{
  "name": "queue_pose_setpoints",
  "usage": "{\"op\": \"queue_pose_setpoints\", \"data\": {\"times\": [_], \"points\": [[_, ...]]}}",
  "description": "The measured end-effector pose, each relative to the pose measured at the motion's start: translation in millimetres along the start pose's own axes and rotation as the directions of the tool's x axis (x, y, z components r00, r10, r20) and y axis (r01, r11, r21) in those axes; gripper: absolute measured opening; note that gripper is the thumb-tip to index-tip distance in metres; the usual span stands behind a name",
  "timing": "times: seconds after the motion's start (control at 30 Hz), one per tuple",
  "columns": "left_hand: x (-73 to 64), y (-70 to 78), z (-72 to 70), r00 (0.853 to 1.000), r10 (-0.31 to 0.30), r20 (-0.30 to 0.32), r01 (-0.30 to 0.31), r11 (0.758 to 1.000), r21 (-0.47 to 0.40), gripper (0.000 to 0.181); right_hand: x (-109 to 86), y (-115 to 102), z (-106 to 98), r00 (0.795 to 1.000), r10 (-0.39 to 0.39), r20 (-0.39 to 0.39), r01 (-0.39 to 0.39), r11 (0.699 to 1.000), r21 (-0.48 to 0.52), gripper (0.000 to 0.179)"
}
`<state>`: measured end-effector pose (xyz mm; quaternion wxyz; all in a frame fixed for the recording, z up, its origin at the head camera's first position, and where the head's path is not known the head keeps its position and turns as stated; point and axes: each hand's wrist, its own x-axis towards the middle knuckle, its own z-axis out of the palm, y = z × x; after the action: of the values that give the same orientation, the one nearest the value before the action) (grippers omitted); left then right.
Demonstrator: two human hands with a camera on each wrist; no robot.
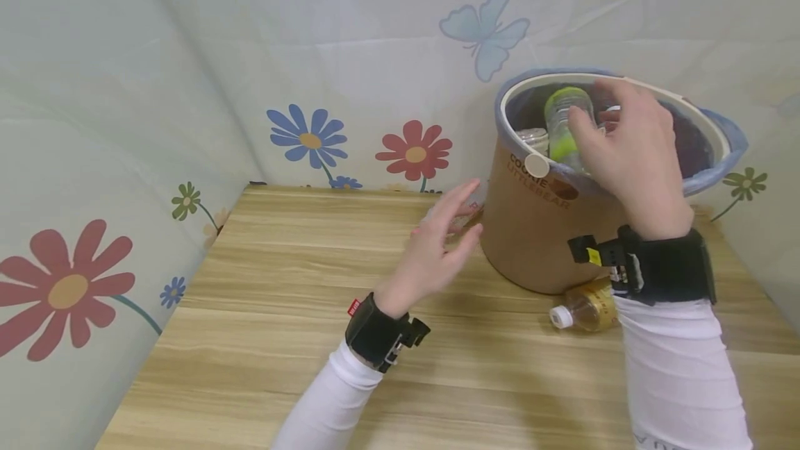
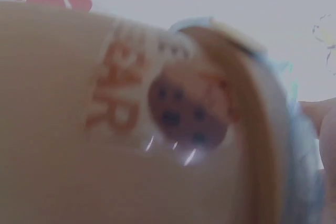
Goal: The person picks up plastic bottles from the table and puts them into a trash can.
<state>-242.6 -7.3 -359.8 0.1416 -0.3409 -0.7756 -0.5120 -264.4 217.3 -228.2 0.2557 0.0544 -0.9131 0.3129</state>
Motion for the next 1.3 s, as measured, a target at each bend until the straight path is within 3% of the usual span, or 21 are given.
{"op": "queue_pose_setpoints", "data": {"times": [0.1,0.27,0.37,0.5,0.7,0.87,1.03,1.17,1.3], "points": [[-3.9,-2.8,-10.9,0.999,-0.008,-0.052,0.012,0.998,0.068,0.057,-7.7,-7.7,7.4,0.986,-0.087,-0.140,0.094,0.994,0.050,0.043],[-10.6,-10.3,-28.9,0.990,0.007,-0.143,0.018,0.985,0.173,0.055,-22.1,-20.6,22.6,0.916,-0.245,-0.318,0.297,0.947,0.125,0.028],[-15.9,-17.9,-37.8,0.982,0.021,-0.190,0.027,0.969,0.247,0.051,-33.1,-28.1,31.9,0.875,-0.315,-0.368,0.406,0.892,0.200,0.025],[-21.3,-30.8,-46.9,0.976,0.000,-0.219,0.078,0.933,0.350,0.048,-50.4,-35.0,46.1,0.854,-0.351,-0.383,0.472,0.833,0.289,0.026],[-24.9,-46.5,-50.8,0.976,-0.037,-0.215,0.134,0.878,0.460,0.042,-73.5,-31.1,79.5,0.879,-0.326,-0.349,0.448,0.815,0.367,0.023],[-25.6,-56.7,-47.3,0.983,-0.056,-0.174,0.141,0.839,0.525,0.040,-93.4,-17.8,110.2,0.913,-0.276,-0.300,0.383,0.836,0.393,0.022],[-26.5,-65.3,-45.1,0.985,-0.097,-0.140,0.159,0.817,0.554,0.041,-104.6,4.2,143.4,0.938,-0.241,-0.250,0.326,0.860,0.393,0.024],[-30.5,-72.9,-45.2,0.981,-0.149,-0.123,0.193,0.789,0.583,0.042,-108.4,13.7,164.6,0.961,-0.234,-0.148,0.274,0.881,0.385,0.028],[-35.1,-80.3,-45.7,0.975,-0.208,-0.081,0.211,0.750,0.626,0.046,-111.6,15.2,175.8,0.971,-0.234,-0.050,0.236,0.901,0.365,0.032]]}}
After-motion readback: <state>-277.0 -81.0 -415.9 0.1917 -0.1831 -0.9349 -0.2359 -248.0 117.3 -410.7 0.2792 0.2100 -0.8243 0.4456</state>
